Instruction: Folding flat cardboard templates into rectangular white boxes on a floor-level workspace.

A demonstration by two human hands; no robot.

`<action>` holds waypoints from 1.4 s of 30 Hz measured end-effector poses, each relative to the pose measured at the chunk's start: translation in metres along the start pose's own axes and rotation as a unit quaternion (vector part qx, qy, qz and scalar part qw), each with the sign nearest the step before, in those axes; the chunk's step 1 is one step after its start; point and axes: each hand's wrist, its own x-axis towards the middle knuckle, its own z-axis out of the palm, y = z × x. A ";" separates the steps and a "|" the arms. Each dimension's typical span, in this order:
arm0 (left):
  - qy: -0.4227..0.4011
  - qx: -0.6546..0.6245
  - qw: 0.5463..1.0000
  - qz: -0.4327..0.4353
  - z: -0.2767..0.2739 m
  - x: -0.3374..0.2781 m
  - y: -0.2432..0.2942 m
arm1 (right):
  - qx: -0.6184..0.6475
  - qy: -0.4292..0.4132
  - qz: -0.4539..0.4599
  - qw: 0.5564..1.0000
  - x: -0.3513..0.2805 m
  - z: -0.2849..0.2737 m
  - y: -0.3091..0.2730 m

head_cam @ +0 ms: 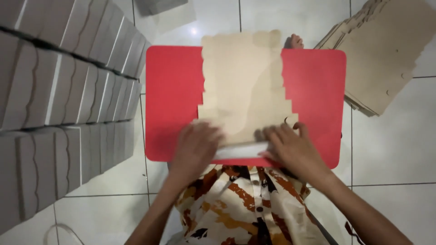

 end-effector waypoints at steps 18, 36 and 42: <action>-0.132 0.132 0.979 0.081 -0.006 -0.031 -0.014 | 0.015 0.222 0.063 0.973 -0.031 0.046 0.034; 0.052 -0.241 0.968 -0.041 0.001 -0.064 -0.002 | 0.413 0.196 0.090 0.885 -0.072 0.010 0.018; 0.166 -0.286 0.913 -0.238 -0.006 0.004 0.003 | 0.443 0.263 0.240 0.823 0.002 0.003 0.014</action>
